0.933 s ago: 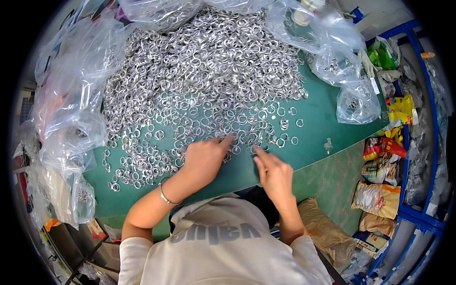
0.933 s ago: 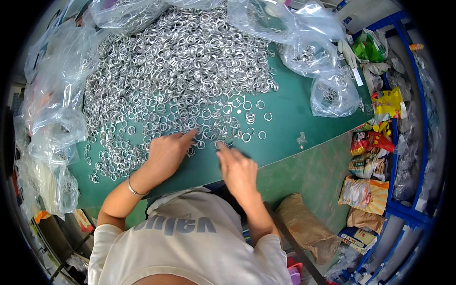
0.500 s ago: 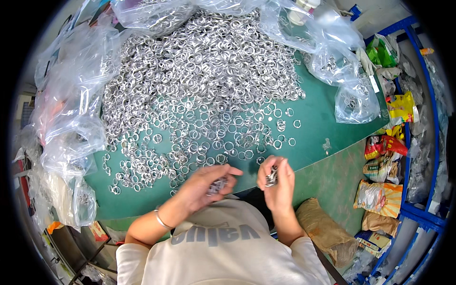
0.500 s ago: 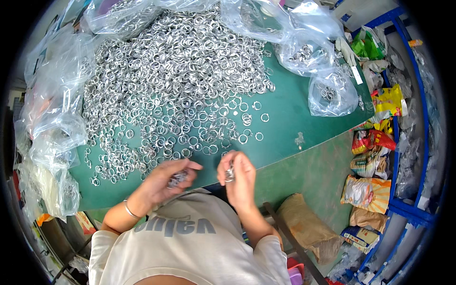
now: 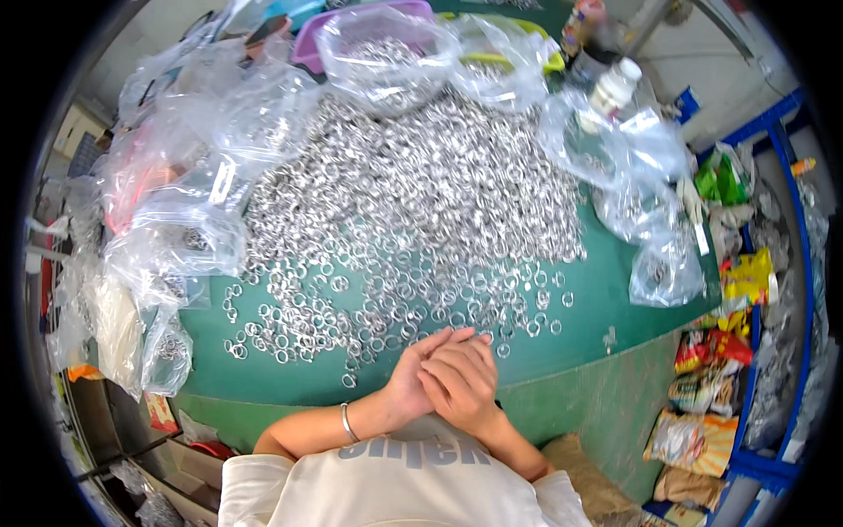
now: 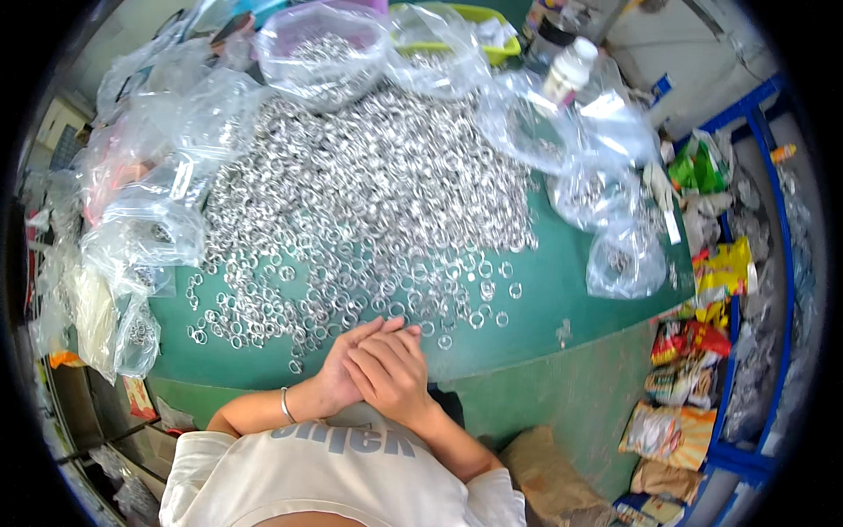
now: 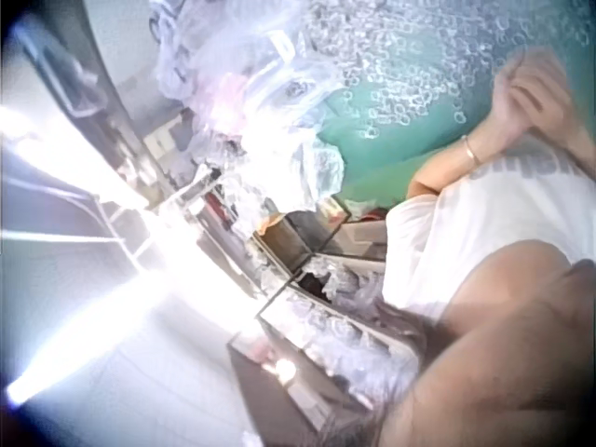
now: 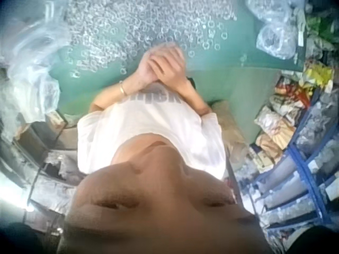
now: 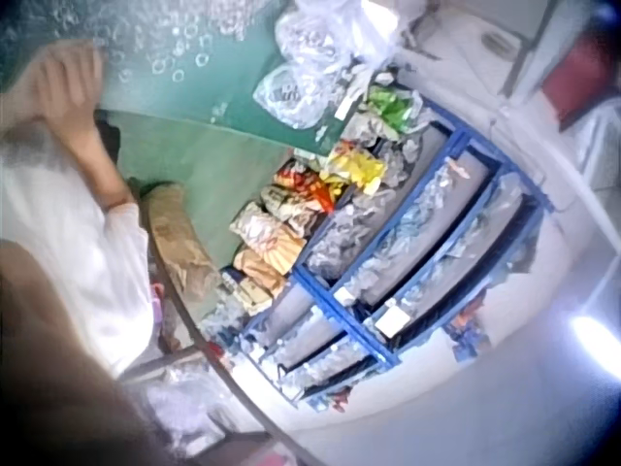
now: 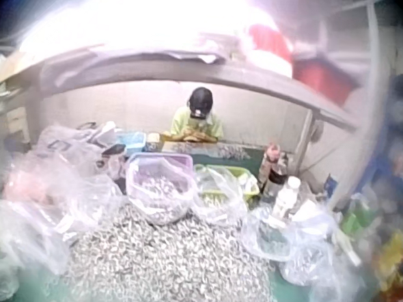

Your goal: The person sorts small metal rings by hand on a green workbench, picking up individual rings from a pile and placing them into plastic bags.

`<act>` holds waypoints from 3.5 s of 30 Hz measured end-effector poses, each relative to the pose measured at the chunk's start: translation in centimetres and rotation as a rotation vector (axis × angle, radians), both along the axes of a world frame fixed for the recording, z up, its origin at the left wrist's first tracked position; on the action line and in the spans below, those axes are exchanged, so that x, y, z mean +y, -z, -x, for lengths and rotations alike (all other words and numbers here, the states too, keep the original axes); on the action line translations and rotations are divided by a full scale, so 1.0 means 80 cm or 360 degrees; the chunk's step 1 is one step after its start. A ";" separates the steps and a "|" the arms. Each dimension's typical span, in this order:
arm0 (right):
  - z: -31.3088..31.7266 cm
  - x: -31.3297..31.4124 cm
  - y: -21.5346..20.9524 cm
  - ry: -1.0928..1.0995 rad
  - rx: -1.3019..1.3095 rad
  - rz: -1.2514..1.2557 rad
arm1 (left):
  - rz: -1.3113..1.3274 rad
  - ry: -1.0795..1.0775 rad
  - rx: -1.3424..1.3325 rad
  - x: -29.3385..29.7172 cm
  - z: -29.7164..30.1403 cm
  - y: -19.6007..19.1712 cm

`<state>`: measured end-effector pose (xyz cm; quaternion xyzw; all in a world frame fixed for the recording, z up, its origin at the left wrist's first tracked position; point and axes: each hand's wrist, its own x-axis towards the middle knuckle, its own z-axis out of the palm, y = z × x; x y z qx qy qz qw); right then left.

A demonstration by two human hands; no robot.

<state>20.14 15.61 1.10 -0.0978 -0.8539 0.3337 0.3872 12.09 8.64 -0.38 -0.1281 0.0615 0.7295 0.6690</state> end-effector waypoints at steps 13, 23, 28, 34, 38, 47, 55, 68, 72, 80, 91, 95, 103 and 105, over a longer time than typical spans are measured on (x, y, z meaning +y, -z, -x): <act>0.028 -0.001 0.004 0.0101 0.0568 0.1811 | 0.0568 -0.0455 0.1870 0.042 -0.002 -0.015; 0.026 0.043 0.002 -0.0140 0.1114 0.3503 | 0.0061 -0.0766 0.2694 0.059 0.002 -0.037; 0.019 0.085 0.012 -0.0010 0.1143 0.3572 | 0.0121 -0.0993 0.2356 0.056 0.034 -0.052; 0.028 0.212 -0.025 0.0006 0.1333 0.3430 | 0.0437 -0.0803 0.1848 0.025 0.083 -0.033; 0.063 0.317 -0.037 -0.0027 0.1481 0.3154 | 0.0543 -0.0833 0.1720 0.010 0.091 -0.032; 0.080 0.364 -0.020 0.0478 0.0862 0.2537 | 0.0691 -0.0863 0.1610 -0.005 0.103 -0.033; 0.034 0.352 -0.023 0.0436 0.0725 0.2355 | 0.0692 -0.0835 0.1573 -0.015 0.109 -0.025; 0.006 0.068 -0.015 -0.0554 -0.0839 0.0211 | 0.1078 -0.0513 0.3464 -0.114 0.081 -0.013; -0.002 0.035 0.012 -0.0216 -0.0788 0.0166 | 0.1189 -0.0369 0.3712 -0.146 0.061 0.004; -0.004 0.063 0.000 -0.0122 -0.0722 0.0037 | 0.1177 -0.0011 0.4040 -0.150 0.048 0.032; 0.042 0.274 0.013 0.0796 -0.1052 -0.0509 | 0.1422 -0.0355 0.3864 -0.145 0.048 0.050; 0.044 0.270 0.013 0.0767 -0.0963 -0.0469 | 0.1500 -0.0359 0.3874 -0.139 0.045 0.051; 0.047 0.266 0.010 0.0742 -0.0948 -0.0548 | 0.1595 -0.0446 0.3932 -0.139 0.043 0.057; 0.044 0.241 0.009 0.0733 -0.0902 -0.0651 | 0.1566 -0.0475 0.3914 -0.142 0.048 0.065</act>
